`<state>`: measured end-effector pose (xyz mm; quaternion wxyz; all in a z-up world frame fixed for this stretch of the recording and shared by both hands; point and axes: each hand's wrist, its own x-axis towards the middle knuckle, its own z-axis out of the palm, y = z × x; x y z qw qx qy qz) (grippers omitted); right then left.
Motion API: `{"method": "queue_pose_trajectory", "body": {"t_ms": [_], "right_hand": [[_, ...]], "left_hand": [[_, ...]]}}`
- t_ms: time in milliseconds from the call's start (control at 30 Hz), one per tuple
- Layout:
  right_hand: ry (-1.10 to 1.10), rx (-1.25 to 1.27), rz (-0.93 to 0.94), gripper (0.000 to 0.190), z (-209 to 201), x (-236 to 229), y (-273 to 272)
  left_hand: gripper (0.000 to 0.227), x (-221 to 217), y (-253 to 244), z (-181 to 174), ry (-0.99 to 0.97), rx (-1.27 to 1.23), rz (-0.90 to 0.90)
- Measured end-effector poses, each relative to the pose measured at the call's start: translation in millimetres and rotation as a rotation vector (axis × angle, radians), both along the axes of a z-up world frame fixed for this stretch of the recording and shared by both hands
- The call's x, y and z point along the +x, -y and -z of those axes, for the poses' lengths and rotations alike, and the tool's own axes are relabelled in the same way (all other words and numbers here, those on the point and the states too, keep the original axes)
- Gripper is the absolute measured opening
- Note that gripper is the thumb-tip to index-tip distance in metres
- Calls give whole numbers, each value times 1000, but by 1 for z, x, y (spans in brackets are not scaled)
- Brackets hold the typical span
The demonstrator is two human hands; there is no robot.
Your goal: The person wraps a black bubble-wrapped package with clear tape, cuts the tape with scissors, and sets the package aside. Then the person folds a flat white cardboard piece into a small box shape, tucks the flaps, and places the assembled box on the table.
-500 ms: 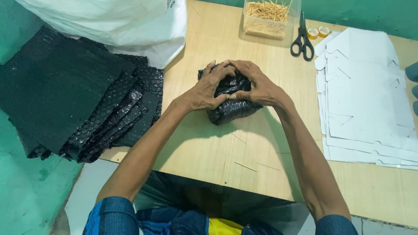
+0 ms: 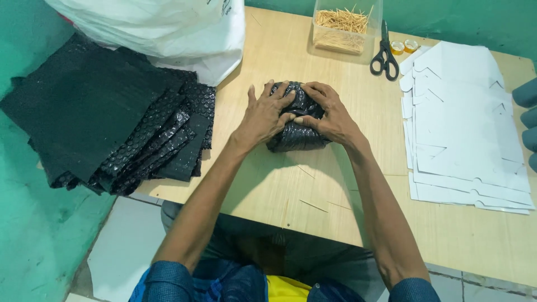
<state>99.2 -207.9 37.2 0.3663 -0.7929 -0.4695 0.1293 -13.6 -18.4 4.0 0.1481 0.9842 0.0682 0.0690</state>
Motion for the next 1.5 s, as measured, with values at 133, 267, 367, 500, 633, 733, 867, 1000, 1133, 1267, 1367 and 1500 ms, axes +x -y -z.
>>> {"method": "queue_pose_trajectory", "body": {"t_ms": [133, 267, 367, 500, 633, 733, 867, 1000, 1133, 1267, 1367, 1500], "right_hand": [[-29, 28, 4, 83, -1, -2, -1], [9, 50, 19, 79, 9, 1, 0], [49, 87, 7, 76, 21, 7, -1], [90, 154, -17, 71, 31, 12, -2], [74, 178, 7, 72, 22, 7, -2], [78, 163, 26, 70, 21, 6, 1], [65, 142, 44, 68, 18, 6, 2], [51, 147, 38, 67, 22, 11, 3], [72, 198, -23, 61, 22, 12, 4], [69, 213, -38, 55, 21, 9, 3], [19, 202, -14, 56, 18, 5, 1], [-46, 241, 74, 59, 14, -4, -1]], "left_hand": [[47, -4, 24, -2, 49, -177, -65], [45, -1, 38, 8, 170, -530, -185], [54, -4, 41, 12, 224, -697, -220], [82, -23, 47, 1, 355, -838, -109], [67, -27, 40, 18, 497, -873, -26], [59, -9, 27, 37, 584, -626, -59], [55, -7, 18, 17, 477, -273, -22], [39, 5, 8, 26, 397, -324, 90], [33, 12, 6, 41, 467, -408, 68], [31, 11, 7, 44, 496, -506, 77], [29, 8, 7, 42, 505, -545, 85], [28, 4, 13, 30, 471, -584, 58]]}}
